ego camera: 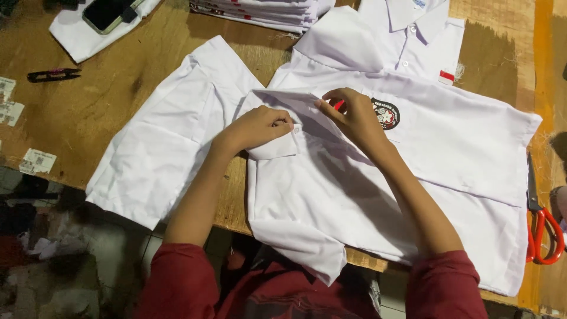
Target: The person folds a white short-sleeved shirt on a wooden table. They align the collar, fold the sleeves inward, and then fold the shirt in half before placing it on a stack of similar shirts.
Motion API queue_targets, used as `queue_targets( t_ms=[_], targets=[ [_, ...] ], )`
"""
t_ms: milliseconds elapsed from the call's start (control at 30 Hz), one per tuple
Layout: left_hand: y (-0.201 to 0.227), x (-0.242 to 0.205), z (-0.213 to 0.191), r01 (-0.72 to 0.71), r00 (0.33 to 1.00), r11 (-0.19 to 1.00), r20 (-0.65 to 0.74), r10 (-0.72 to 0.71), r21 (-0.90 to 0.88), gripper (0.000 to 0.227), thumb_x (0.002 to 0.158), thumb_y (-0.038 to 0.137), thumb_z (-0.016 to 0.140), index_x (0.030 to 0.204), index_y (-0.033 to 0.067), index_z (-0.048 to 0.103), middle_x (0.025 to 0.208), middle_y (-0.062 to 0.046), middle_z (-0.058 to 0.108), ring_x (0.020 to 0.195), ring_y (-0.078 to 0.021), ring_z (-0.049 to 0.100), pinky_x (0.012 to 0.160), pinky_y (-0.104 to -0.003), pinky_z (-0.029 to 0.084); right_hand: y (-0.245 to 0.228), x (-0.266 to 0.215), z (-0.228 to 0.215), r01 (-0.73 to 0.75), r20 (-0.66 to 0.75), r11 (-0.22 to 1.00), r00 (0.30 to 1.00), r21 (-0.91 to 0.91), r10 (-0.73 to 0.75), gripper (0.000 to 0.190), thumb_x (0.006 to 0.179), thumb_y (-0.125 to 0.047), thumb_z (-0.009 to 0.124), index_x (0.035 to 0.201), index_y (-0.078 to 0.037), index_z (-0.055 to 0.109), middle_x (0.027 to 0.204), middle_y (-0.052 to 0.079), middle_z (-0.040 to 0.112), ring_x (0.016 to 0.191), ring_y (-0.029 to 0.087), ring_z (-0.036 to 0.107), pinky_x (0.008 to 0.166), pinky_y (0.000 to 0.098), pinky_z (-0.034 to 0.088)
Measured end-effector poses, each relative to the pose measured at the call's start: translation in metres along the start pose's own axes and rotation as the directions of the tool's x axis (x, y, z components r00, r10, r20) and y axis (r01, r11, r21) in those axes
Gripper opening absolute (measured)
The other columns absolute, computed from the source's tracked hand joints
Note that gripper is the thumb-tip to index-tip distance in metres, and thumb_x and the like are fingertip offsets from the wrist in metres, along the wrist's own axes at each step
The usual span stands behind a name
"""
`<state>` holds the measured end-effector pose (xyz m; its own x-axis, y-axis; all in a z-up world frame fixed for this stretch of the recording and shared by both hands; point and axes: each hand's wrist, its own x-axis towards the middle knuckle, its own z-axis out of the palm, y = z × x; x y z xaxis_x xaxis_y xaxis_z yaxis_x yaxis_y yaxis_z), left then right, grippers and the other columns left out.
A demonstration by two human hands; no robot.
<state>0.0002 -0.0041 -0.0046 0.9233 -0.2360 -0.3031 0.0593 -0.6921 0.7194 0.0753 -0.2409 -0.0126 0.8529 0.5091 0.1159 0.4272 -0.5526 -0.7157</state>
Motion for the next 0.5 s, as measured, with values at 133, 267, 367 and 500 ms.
queue_targets(
  t_ms=[133, 267, 367, 500],
  targets=[
    [0.016, -0.007, -0.003, 0.019, 1.000, 0.995, 0.014, -0.020, 0.102, 0.042, 0.095, 0.051, 0.053, 0.115, 0.0173, 0.068, 0.098, -0.008, 0.078, 0.096, -0.0379, 0.072, 0.090, -0.051, 0.053, 0.004, 0.019, 0.018, -0.090, 0.067, 0.996, 0.994, 0.028, 0.088, 0.032, 0.097, -0.036, 0.073, 0.105, -0.005, 0.074, 0.087, 0.012, 0.074, 0.077, 0.030, 0.072, 0.067, 0.0408, 0.055],
    [0.043, -0.025, -0.004, 0.029, 0.995, 0.964, 0.083, -0.052, 0.264, 0.058, 0.083, 0.065, 0.060, 0.114, 0.0159, 0.057, 0.111, -0.010, 0.075, 0.105, -0.0428, 0.070, 0.097, -0.057, 0.048, 0.005, 0.026, 0.027, -0.072, -0.003, 0.997, 0.997, 0.028, 0.073, 0.026, 0.095, -0.031, 0.075, 0.100, -0.005, 0.075, 0.087, 0.010, 0.070, 0.073, 0.026, 0.069, 0.064, 0.0386, 0.054],
    [0.042, -0.026, 0.001, -0.003, 0.991, 0.946, 0.128, -0.041, 0.324, 0.064, 0.078, 0.061, 0.069, 0.116, 0.0162, 0.045, 0.115, -0.014, 0.071, 0.104, -0.0446, 0.069, 0.093, -0.060, 0.048, 0.002, 0.028, 0.029, -0.090, -0.040, 0.986, 0.995, 0.138, 0.096, 0.029, 0.097, -0.034, 0.073, 0.101, -0.006, 0.076, 0.087, 0.009, 0.069, 0.070, 0.020, 0.064, 0.061, 0.0338, 0.051],
    [0.024, -0.021, 0.010, -0.007, 0.973, 0.948, 0.220, -0.067, 0.318, 0.078, 0.069, 0.056, 0.081, 0.116, 0.0166, 0.033, 0.116, -0.017, 0.067, 0.101, -0.0448, 0.070, 0.087, -0.057, 0.051, 0.019, 0.030, 0.038, -0.148, 0.003, 0.955, 0.988, 0.256, 0.152, 0.031, 0.098, -0.032, 0.073, 0.101, -0.001, 0.075, 0.081, 0.014, 0.071, 0.058, 0.020, 0.066, 0.055, 0.0314, 0.051]
  ],
)
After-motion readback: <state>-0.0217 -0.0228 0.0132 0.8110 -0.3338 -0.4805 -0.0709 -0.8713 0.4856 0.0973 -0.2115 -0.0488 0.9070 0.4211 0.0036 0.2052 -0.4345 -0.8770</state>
